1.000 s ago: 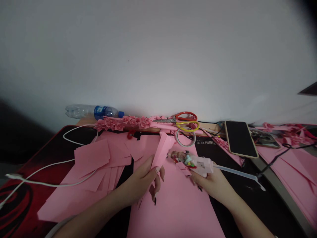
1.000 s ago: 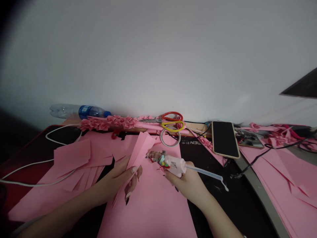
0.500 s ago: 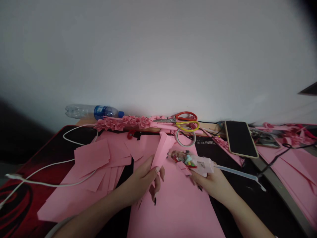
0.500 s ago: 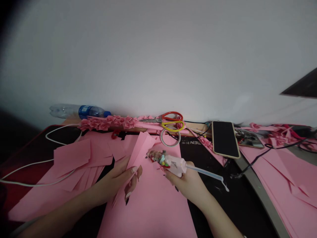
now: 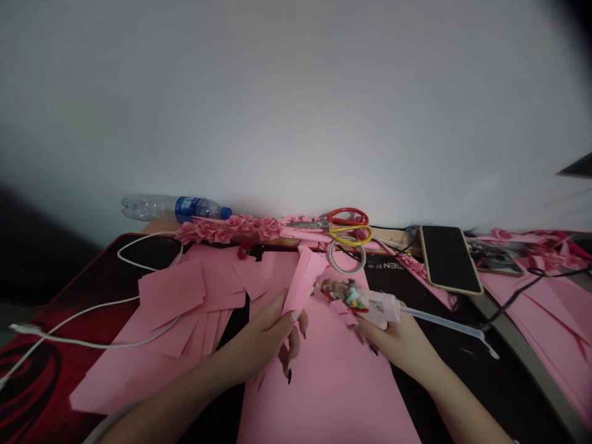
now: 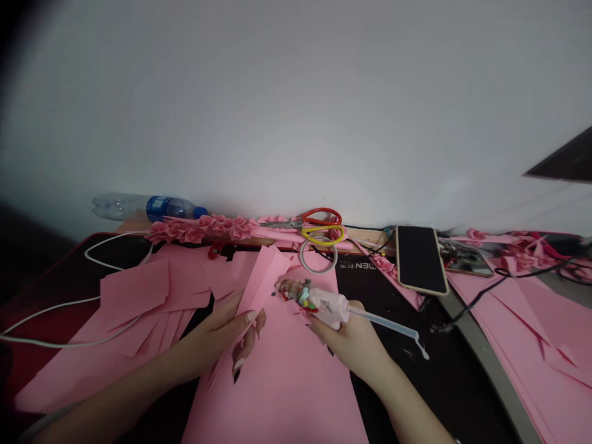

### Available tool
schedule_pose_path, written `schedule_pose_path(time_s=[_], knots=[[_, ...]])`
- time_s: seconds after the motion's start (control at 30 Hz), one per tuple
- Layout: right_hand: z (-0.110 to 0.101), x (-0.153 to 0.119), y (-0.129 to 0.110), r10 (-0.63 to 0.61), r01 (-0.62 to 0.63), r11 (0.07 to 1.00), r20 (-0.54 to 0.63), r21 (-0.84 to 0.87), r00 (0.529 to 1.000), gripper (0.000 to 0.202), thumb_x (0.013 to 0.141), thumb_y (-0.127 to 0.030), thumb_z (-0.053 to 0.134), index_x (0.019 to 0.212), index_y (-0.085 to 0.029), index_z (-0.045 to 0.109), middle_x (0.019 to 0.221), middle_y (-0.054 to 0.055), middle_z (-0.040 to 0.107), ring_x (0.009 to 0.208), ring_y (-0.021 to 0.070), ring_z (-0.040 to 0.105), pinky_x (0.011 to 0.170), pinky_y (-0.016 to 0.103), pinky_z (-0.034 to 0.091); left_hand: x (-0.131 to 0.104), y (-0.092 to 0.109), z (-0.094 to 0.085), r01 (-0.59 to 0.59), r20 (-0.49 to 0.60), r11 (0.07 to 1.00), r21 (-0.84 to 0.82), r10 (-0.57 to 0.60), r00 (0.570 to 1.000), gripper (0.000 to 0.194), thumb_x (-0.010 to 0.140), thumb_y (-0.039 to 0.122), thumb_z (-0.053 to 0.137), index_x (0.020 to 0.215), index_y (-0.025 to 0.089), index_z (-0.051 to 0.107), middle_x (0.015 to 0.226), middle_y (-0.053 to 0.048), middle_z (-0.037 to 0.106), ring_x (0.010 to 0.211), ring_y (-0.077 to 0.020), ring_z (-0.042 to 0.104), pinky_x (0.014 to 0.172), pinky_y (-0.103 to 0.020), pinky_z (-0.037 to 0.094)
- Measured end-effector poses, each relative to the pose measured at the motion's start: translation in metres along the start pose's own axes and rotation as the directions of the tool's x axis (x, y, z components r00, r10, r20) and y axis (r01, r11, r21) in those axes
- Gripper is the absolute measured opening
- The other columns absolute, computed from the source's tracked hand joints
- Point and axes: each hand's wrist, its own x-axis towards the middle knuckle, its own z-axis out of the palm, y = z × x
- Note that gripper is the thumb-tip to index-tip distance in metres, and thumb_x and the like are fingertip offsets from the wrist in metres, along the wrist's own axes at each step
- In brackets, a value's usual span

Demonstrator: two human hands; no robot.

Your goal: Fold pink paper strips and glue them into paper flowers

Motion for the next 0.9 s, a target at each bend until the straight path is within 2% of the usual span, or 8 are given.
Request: schedule_pose_path(time_s=[0.37,0.9], knots=[[-0.0001,0.0010,-0.0002,0.015,-0.015,1.000,0.000,0.004,1.000,0.019,0.080,-0.030,0.054,0.064,-0.020,0.050,0.051,-0.003,0.050,0.043,0.0110,0.046,0.042,0.022,0.037,-0.0004,0.0005,-0.0009,0.024,0.013,1.000,-0.003,-0.024,1.000,0.028,0.092,0.044,0.044,0.083,0.018,0.042,0.070,0.005,0.050,0.039,-0.0030,0.042,0.040,-0.018,0.038],[-0.0002,0.0008,0.0018,0.004,-0.004,1.000,-0.002,-0.029,1.000,0.023,0.083,-0.033,0.052,0.065,-0.020,0.049,0.053,-0.003,0.050,0.046,0.0110,0.046,0.044,0.023,0.038,-0.0003,0.0005,-0.0011,0.017,0.005,1.000,-0.002,-0.017,1.000,0.025,0.094,0.041,0.043,0.085,0.018,0.043,0.077,0.003,0.051,0.040,-0.0021,0.044,0.040,-0.018,0.038]])
